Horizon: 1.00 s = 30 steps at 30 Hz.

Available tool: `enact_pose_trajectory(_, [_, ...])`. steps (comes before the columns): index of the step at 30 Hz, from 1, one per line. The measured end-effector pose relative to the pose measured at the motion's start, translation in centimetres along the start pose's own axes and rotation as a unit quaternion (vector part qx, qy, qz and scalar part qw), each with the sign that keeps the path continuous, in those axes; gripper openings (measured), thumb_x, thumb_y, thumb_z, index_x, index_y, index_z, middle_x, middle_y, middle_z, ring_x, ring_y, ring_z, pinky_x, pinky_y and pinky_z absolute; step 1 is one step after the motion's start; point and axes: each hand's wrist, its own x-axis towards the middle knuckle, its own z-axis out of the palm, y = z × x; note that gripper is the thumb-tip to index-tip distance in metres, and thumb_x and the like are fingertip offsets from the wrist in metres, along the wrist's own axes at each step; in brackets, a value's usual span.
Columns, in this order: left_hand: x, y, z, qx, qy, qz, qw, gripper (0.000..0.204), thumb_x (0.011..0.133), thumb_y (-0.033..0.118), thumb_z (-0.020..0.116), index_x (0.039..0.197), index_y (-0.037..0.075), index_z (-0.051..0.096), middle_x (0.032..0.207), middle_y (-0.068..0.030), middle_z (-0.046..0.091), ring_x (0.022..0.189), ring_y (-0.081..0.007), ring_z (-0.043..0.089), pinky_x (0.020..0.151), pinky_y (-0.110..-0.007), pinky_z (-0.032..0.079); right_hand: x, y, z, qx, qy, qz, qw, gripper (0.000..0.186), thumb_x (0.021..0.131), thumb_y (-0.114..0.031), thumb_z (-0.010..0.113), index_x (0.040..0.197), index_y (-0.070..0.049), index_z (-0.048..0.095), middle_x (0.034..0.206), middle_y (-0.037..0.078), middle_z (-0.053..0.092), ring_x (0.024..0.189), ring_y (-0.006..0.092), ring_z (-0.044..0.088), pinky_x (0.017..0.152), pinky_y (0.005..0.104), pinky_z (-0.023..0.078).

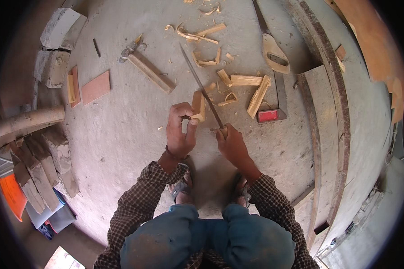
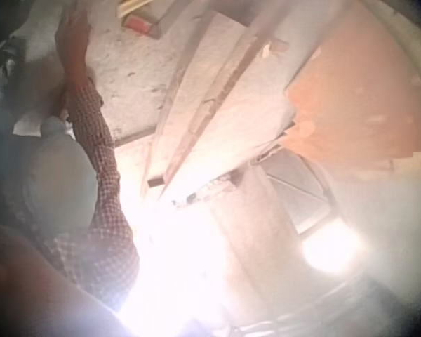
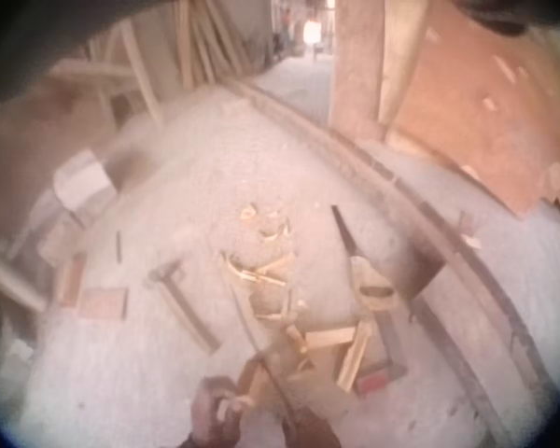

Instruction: The person hammers a nail into a small wooden block, then uses a hand saw to cut the block. They sand the cut edges with sandpaper and inspect the finished piece.

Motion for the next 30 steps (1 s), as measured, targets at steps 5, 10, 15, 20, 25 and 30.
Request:
enact_pose_trajectory(5, [1.1, -0.1, 0.2, -0.044, 0.030, 0.010, 0.998, 0.016, 0.099, 0.006, 0.063, 0.112, 0.002, 0.055, 0.111, -0.0147, 0.057, 0.098, -0.0232, 0.060, 0.083, -0.033, 0.053, 0.9, 0.6, -0.7, 0.029, -0.034, -0.010, 0.999, 0.032, 0.101, -0.030, 0.063, 0.115, -0.002, 0.056, 0.083, 0.022, 0.070, 0.078, 0.0451, 0.070, 0.070, 0.0540, 0.054])
enact_pose_trajectory(10, [0.8, -0.3, -0.5, -0.030, 0.021, 0.004, 0.999, 0.017, 0.102, 0.010, 0.062, 0.114, 0.002, 0.054, 0.112, -0.0138, 0.056, 0.099, -0.0205, 0.059, 0.083, -0.032, 0.053, -1.2, -4.3, -2.7, 0.129, 0.042, -0.106, 0.985, 0.035, 0.100, -0.031, 0.065, 0.117, -0.002, 0.057, 0.085, 0.024, 0.070, 0.080, 0.0439, 0.069, 0.069, 0.0507, 0.053])
enact_pose_trajectory(15, [1.3, -0.2, -0.1, -0.014, 0.004, 0.017, 1.000, 0.019, 0.102, 0.010, 0.062, 0.116, 0.002, 0.052, 0.114, -0.0136, 0.055, 0.097, -0.0205, 0.059, 0.083, -0.031, 0.053, 0.3, 1.6, 0.5, -0.014, -0.014, 0.009, 1.000, 0.036, 0.100, -0.032, 0.066, 0.114, -0.001, 0.056, 0.083, 0.022, 0.069, 0.078, 0.0436, 0.069, 0.068, 0.0502, 0.053])
enact_pose_trajectory(20, [0.9, -0.4, -0.7, -0.039, -0.006, 0.015, 0.999, 0.019, 0.103, 0.011, 0.060, 0.118, 0.002, 0.051, 0.117, -0.0135, 0.053, 0.101, -0.0197, 0.057, 0.088, -0.032, 0.052, 0.5, 0.1, -1.2, 0.101, -0.084, 0.071, 0.989, 0.035, 0.100, -0.032, 0.066, 0.112, -0.001, 0.057, 0.082, 0.022, 0.069, 0.082, 0.0444, 0.069, 0.070, 0.0527, 0.052])
enact_pose_trajectory(25, [0.6, -0.4, -0.6, -0.043, -0.022, -0.012, 0.999, 0.021, 0.107, 0.015, 0.056, 0.121, 0.002, 0.048, 0.120, -0.0122, 0.049, 0.108, -0.0180, 0.055, 0.096, -0.034, 0.049, -1.0, -3.7, -2.3, 0.148, 0.038, -0.040, 0.988, 0.035, 0.100, -0.034, 0.065, 0.113, -0.001, 0.059, 0.084, 0.022, 0.070, 0.088, 0.0453, 0.069, 0.075, 0.0553, 0.052])
enact_pose_trajectory(30, [1.7, -0.9, -0.4, -0.040, 0.004, 0.020, 0.999, 0.018, 0.105, 0.011, 0.058, 0.118, 0.001, 0.051, 0.116, -0.0144, 0.053, 0.102, -0.0204, 0.058, 0.089, -0.033, 0.052, 1.9, 2.2, 0.8, 0.055, -0.049, 0.046, 0.996, 0.032, 0.101, -0.031, 0.065, 0.110, -0.001, 0.060, 0.083, 0.021, 0.069, 0.079, 0.0421, 0.068, 0.070, 0.0518, 0.051])
